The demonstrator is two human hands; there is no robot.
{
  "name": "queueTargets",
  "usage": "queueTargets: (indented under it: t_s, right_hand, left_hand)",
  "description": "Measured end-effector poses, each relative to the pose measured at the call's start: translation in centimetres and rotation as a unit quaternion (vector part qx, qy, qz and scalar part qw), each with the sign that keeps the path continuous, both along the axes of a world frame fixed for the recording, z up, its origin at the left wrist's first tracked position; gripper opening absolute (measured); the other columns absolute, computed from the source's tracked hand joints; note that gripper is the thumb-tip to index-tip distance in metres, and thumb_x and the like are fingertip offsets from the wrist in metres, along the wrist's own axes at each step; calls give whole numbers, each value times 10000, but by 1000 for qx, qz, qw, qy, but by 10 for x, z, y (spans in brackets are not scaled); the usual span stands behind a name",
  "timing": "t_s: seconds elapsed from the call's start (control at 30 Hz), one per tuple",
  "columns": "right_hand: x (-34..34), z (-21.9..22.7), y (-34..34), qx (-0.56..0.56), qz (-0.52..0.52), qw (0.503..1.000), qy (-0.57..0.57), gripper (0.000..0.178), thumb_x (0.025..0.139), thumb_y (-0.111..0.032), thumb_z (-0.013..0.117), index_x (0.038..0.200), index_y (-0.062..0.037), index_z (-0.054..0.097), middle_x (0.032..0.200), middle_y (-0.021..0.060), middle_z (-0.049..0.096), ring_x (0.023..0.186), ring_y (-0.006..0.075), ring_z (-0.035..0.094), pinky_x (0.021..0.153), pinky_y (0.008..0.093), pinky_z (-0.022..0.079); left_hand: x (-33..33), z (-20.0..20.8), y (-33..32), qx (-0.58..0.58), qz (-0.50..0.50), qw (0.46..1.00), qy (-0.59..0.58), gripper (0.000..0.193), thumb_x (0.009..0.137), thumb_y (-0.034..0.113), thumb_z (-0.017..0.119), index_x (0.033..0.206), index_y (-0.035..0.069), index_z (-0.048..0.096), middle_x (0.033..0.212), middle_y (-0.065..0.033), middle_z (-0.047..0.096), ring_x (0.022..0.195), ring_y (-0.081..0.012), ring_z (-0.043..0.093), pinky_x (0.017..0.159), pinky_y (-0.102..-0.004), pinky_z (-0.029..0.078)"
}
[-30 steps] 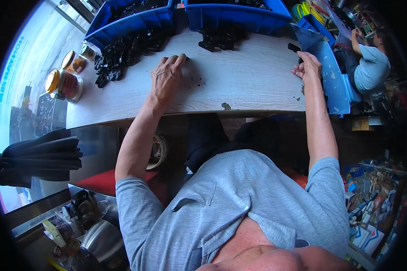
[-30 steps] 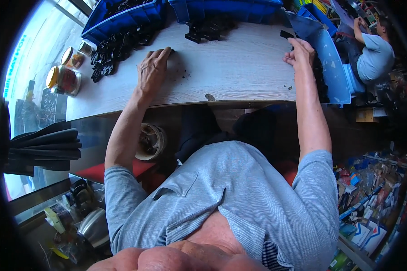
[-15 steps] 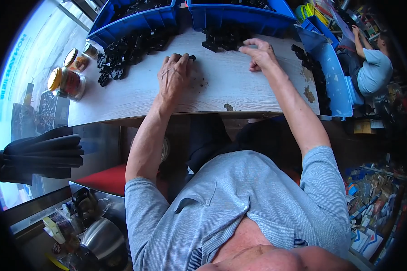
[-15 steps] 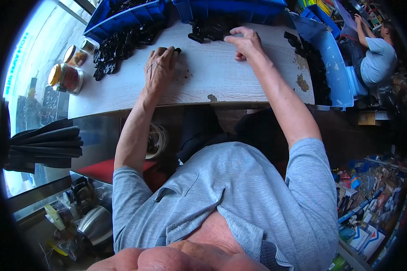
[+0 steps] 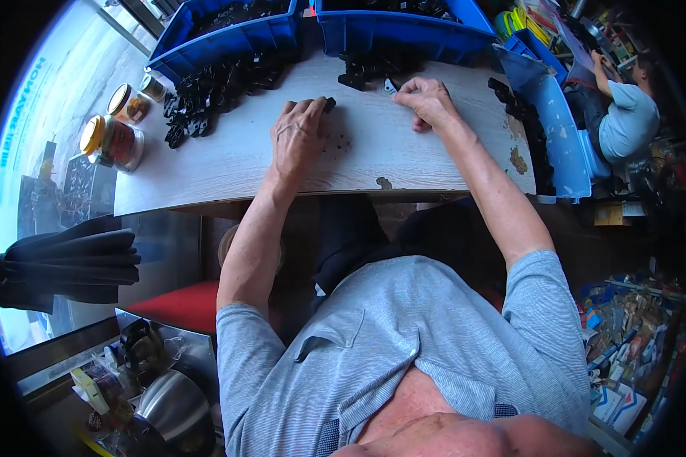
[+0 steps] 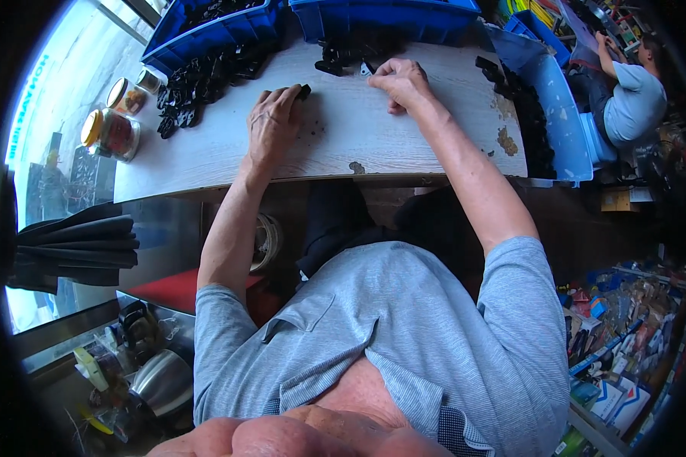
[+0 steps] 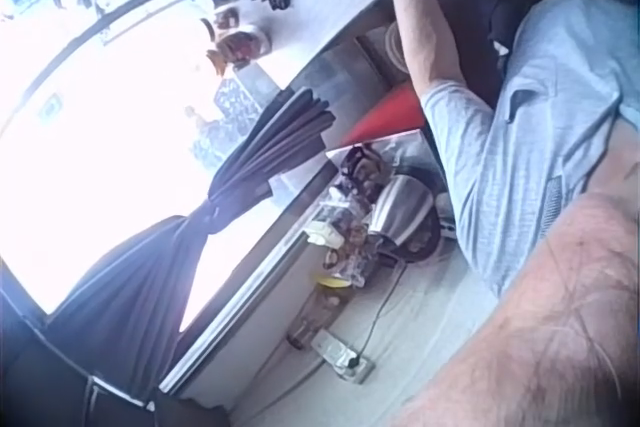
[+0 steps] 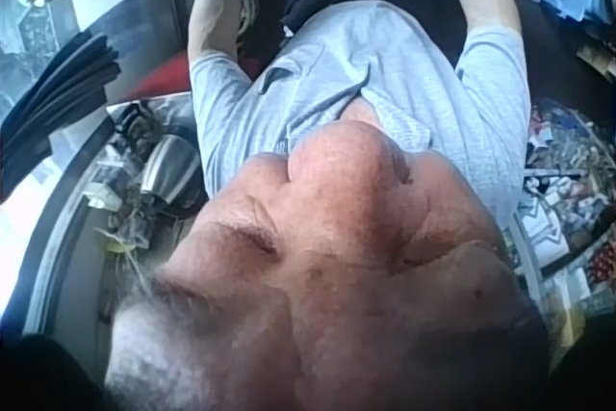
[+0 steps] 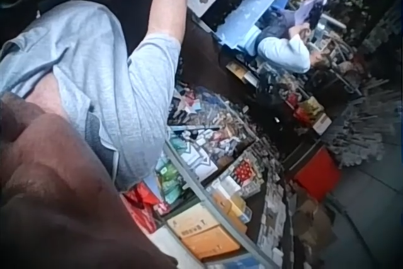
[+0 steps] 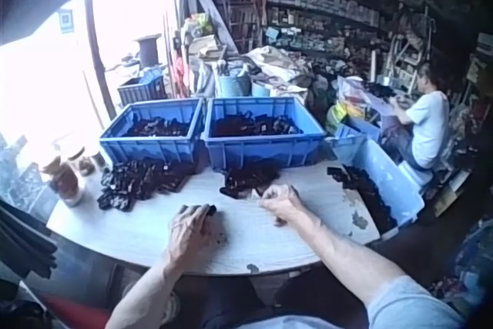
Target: Manually assembling small black plastic components by joining multiple pieces together at a workbench.
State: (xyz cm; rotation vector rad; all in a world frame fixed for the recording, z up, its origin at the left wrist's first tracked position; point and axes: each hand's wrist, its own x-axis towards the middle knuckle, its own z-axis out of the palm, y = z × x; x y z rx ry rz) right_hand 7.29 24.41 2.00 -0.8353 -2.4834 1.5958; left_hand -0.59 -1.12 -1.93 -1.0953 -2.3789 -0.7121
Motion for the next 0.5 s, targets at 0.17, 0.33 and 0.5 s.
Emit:
queueTargets:
  t_s: [0.17, 0.33, 0.5]
  right_hand:
    - [23, 8, -12, -54, 16, 998, -1, 269, 860, -283, 794, 991, -78, 679, 604, 17, 589, 432, 96, 558, 432, 279, 519]
    - [36, 7, -14, -77, -33, 996, 41, 249, 888, -257, 768, 1014, -60, 683, 630, 31, 594, 450, 130, 600, 422, 323, 522]
    - [33, 14, -28, -91, -14, 995, -36, 244, 925, -269, 718, 1061, -71, 676, 569, 6, 546, 428, 113, 559, 410, 322, 504]
  left_hand:
    - [15, -1, 10, 99, -18, 989, -108, 342, 915, 97, 701, 1256, 79, 680, 1101, -146, 751, 918, -301, 724, 809, -394, 581]
    - [41, 8, 37, 236, -57, 929, -280, 333, 949, 80, 669, 1271, -5, 655, 1087, -187, 754, 957, -263, 755, 783, -335, 607]
    - [43, 1, 62, 243, -58, 922, -297, 319, 927, 90, 689, 1235, 7, 670, 1079, -182, 755, 970, -265, 755, 809, -352, 596]
